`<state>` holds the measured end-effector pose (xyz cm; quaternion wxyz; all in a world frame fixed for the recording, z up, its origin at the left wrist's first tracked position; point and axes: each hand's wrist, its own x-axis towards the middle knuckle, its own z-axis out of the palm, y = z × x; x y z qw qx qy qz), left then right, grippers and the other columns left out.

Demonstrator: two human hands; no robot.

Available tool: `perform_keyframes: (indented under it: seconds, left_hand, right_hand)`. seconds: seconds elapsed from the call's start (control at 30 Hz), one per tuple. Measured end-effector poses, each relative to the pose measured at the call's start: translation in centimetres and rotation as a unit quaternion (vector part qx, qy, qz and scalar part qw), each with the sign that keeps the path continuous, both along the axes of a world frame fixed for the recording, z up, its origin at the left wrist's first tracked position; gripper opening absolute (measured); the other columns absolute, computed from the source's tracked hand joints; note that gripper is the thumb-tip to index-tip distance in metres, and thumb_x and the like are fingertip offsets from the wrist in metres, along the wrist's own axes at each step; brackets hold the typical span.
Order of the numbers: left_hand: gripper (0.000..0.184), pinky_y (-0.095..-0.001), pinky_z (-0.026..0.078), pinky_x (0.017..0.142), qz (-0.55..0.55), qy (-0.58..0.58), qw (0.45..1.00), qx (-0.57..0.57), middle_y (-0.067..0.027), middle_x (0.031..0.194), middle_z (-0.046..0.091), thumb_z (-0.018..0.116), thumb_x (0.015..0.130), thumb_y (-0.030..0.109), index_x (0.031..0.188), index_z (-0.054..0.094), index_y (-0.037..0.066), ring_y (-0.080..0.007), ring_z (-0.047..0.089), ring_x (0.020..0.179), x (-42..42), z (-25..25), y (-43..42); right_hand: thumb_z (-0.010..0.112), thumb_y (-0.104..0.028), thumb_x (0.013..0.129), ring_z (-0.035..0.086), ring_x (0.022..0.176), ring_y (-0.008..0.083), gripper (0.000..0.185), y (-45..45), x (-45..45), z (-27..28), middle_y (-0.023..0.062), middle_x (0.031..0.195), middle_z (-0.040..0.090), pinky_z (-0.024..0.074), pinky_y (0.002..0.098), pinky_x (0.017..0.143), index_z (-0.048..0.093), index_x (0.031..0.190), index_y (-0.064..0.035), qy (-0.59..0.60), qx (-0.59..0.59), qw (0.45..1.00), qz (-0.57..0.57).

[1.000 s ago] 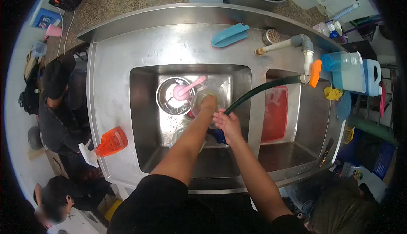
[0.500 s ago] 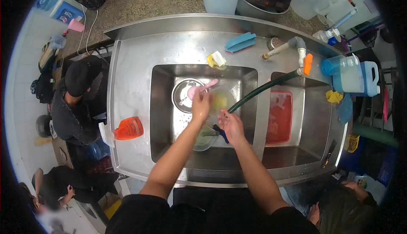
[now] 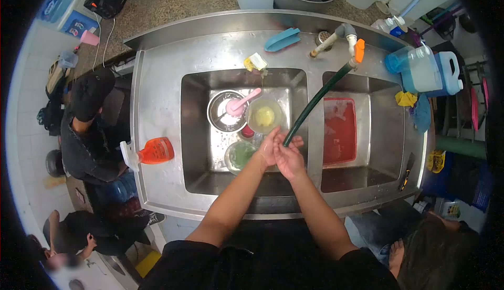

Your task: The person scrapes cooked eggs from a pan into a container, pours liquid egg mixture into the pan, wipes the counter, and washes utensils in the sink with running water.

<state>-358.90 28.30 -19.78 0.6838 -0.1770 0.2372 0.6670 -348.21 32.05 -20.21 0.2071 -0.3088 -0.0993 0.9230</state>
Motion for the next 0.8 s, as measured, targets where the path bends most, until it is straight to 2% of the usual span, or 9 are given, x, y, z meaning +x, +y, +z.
perform_keyframes:
  seconds: [0.03,0.13,0.23,0.43,0.53,0.6,0.63,0.67,0.8]
  left_hand:
    - [0.026,-0.0381,0.054,0.079,-0.044,0.004,0.999,0.001,-0.0084,0.090,0.067,0.056,0.093,0.028,0.100,0.064,0.005,-0.0229,0.064,0.085,-0.4,1.3,0.5]
    - [0.032,-0.0423,0.050,0.083,-0.154,0.401,0.902,-0.050,-0.0111,0.092,0.066,0.061,0.090,0.032,0.102,0.064,0.002,-0.0278,0.063,0.088,-0.5,1.4,0.8]
    - [0.035,-0.0455,0.049,0.076,-0.252,0.829,0.495,-0.060,-0.0177,0.091,0.064,0.069,0.082,0.030,0.096,0.065,-0.002,-0.0391,0.061,0.083,-0.8,2.1,0.7]
    - [0.031,-0.0461,0.048,0.074,-0.167,0.881,0.406,-0.178,-0.0177,0.084,0.065,0.067,0.083,0.030,0.091,0.067,0.000,-0.0370,0.060,0.080,0.9,4.2,0.2]
    - [0.033,-0.0387,0.053,0.068,-0.102,0.790,0.585,-0.152,-0.0160,0.093,0.067,0.062,0.091,0.031,0.101,0.065,0.000,-0.0299,0.063,0.072,0.4,4.0,-1.4]
    - [0.030,-0.0312,0.054,0.062,-0.008,0.343,0.936,-0.075,-0.0141,0.097,0.067,0.055,0.097,0.028,0.108,0.062,0.001,-0.0227,0.063,0.067,-0.5,-1.3,-3.4]
    - [0.029,-0.0275,0.055,0.060,0.042,0.064,0.997,-0.026,-0.0131,0.098,0.068,0.051,0.100,0.027,0.112,0.060,0.002,-0.0191,0.064,0.065,-0.4,-3.2,-4.1]
    - [0.030,-0.0219,0.054,0.054,0.058,0.040,0.995,-0.068,-0.0096,0.096,0.067,0.041,0.104,0.025,0.115,0.057,0.003,-0.0116,0.062,0.066,0.0,-2.3,-3.5]
    - [0.030,-0.0234,0.055,0.057,0.003,0.239,0.960,-0.148,-0.0089,0.096,0.067,0.044,0.102,0.027,0.112,0.059,0.003,-0.0134,0.064,0.071,2.4,-9.2,-1.9]
  right_hand:
    - [0.054,0.001,0.093,0.058,0.109,0.0187,0.022,-0.3,0.3,-1.2,0.0095,0.116,0.060,0.0489,0.0318,0.095,0.058,0.115,0.0011,0.050,-0.011,0.998,-0.021]
    - [0.055,0.000,0.093,0.058,0.106,0.0166,0.021,-1.1,0.5,-3.0,0.0087,0.113,0.059,0.0494,0.0312,0.089,0.057,0.113,-0.0011,0.067,-0.020,0.996,-0.058]
    - [0.055,0.000,0.091,0.059,0.103,0.0159,0.023,-2.1,-1.3,-4.0,0.0085,0.110,0.060,0.0498,0.0313,0.085,0.055,0.114,-0.0033,-0.128,-0.013,0.991,-0.045]
    - [0.054,0.003,0.089,0.059,0.102,0.0170,0.036,-2.8,-3.1,-6.8,0.0093,0.113,0.060,0.0499,0.0318,0.085,0.049,0.123,-0.0045,-0.128,-0.032,0.991,-0.017]
    - [0.054,0.004,0.087,0.060,0.102,0.0175,0.043,0.2,-2.2,-5.0,0.0097,0.115,0.060,0.0499,0.0321,0.086,0.046,0.128,-0.0052,-0.218,0.140,0.961,0.097]
    - [0.054,0.005,0.087,0.060,0.102,0.0179,0.047,2.6,-1.8,-0.7,0.0099,0.116,0.060,0.0499,0.0322,0.086,0.043,0.131,-0.0056,-0.219,0.250,0.928,0.171]
    - [0.054,0.005,0.086,0.060,0.102,0.0181,0.049,3.7,-1.5,1.0,0.0101,0.116,0.060,0.0499,0.0323,0.086,0.042,0.133,-0.0058,-0.195,0.287,0.916,0.199]
    - [0.053,0.006,0.086,0.060,0.102,0.0183,0.051,4.3,-1.1,1.9,0.0102,0.117,0.060,0.0500,0.0324,0.086,0.041,0.134,-0.0060,-0.159,0.315,0.911,0.213]
    - [0.052,0.002,0.089,0.061,0.102,0.0218,0.051,4.5,-0.7,5.3,0.0127,0.120,0.060,0.0498,0.0329,0.086,0.040,0.138,-0.0074,-0.082,0.278,0.929,0.231]
